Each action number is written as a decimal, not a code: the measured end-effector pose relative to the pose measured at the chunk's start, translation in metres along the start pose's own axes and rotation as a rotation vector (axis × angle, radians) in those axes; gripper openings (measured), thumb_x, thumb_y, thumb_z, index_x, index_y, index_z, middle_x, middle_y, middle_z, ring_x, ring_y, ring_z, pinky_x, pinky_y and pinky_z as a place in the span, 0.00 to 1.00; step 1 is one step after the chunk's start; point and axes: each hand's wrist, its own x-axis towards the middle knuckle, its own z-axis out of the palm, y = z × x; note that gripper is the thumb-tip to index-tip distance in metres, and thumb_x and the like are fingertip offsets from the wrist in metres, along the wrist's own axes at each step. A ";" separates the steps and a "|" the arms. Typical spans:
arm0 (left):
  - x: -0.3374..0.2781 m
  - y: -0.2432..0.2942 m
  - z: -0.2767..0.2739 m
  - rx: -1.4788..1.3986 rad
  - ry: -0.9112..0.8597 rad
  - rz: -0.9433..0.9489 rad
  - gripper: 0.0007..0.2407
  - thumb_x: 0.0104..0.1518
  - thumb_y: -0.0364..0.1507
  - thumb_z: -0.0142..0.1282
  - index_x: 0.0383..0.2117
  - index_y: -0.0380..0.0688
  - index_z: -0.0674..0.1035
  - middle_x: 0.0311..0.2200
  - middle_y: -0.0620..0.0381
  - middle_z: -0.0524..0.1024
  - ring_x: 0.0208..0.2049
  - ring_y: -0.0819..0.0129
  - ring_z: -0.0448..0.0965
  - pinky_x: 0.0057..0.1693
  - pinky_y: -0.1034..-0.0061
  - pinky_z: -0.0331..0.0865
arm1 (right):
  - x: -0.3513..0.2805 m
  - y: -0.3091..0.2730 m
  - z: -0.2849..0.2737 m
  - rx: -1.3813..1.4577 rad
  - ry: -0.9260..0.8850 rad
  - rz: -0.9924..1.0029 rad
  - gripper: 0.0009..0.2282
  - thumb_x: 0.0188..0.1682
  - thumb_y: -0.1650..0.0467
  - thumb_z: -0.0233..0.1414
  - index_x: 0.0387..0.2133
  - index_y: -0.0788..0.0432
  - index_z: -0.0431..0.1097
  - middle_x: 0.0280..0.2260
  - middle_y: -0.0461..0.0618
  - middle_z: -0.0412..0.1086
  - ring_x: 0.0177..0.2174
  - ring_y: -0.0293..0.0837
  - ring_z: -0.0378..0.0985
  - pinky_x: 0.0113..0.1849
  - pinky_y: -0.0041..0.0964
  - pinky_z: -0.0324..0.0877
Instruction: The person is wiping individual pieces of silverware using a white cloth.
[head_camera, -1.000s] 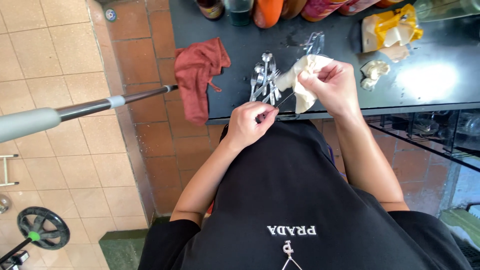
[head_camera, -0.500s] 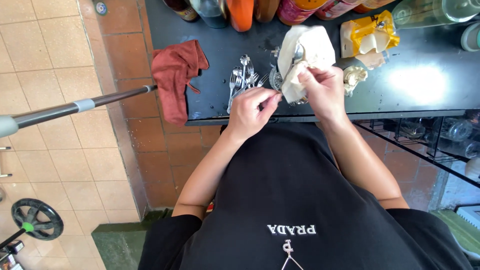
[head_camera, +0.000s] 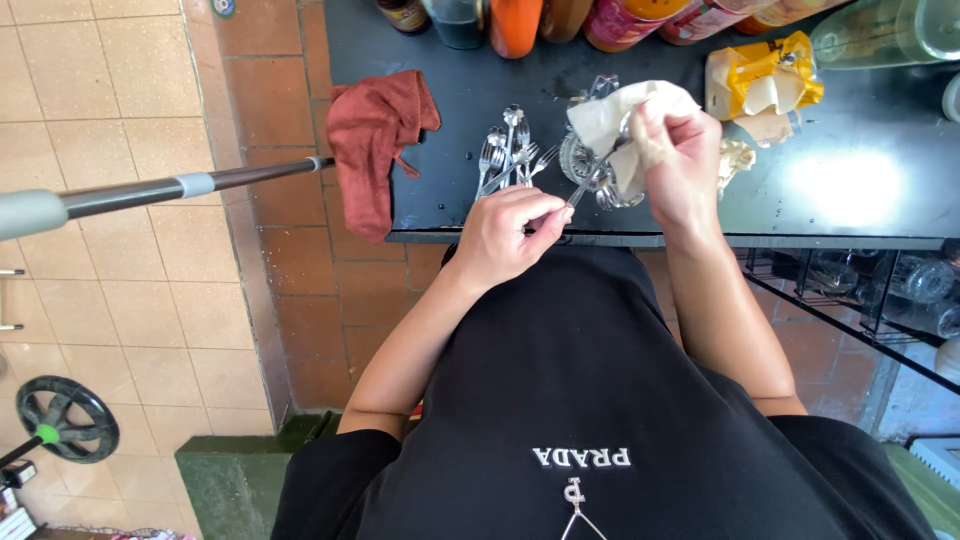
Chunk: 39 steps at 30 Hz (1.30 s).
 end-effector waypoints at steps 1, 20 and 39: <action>-0.002 -0.004 -0.007 0.001 0.006 0.001 0.03 0.61 0.26 0.60 0.31 0.40 0.83 0.27 0.57 0.81 0.28 0.64 0.80 0.38 0.72 0.72 | 0.001 -0.001 0.005 -0.002 -0.005 -0.002 0.04 0.64 0.73 0.56 0.41 0.64 0.75 0.35 0.42 0.74 0.33 0.30 0.71 0.37 0.24 0.66; -0.047 -0.033 -0.074 -0.178 0.190 -0.224 0.04 0.63 0.26 0.59 0.39 0.39 0.83 0.24 0.55 0.81 0.22 0.76 0.78 0.32 0.79 0.69 | -0.049 0.005 0.167 0.177 -0.283 -0.139 0.12 0.54 0.68 0.48 0.46 0.63 0.67 0.49 0.49 0.66 0.50 0.38 0.70 0.54 0.33 0.67; -0.050 -0.034 -0.066 0.048 0.037 -0.047 0.05 0.60 0.29 0.61 0.28 0.42 0.82 0.24 0.56 0.79 0.25 0.63 0.79 0.35 0.70 0.71 | -0.020 -0.002 0.095 0.250 0.037 0.144 0.08 0.54 0.81 0.54 0.46 0.66 0.73 0.42 0.51 0.77 0.41 0.39 0.81 0.47 0.33 0.77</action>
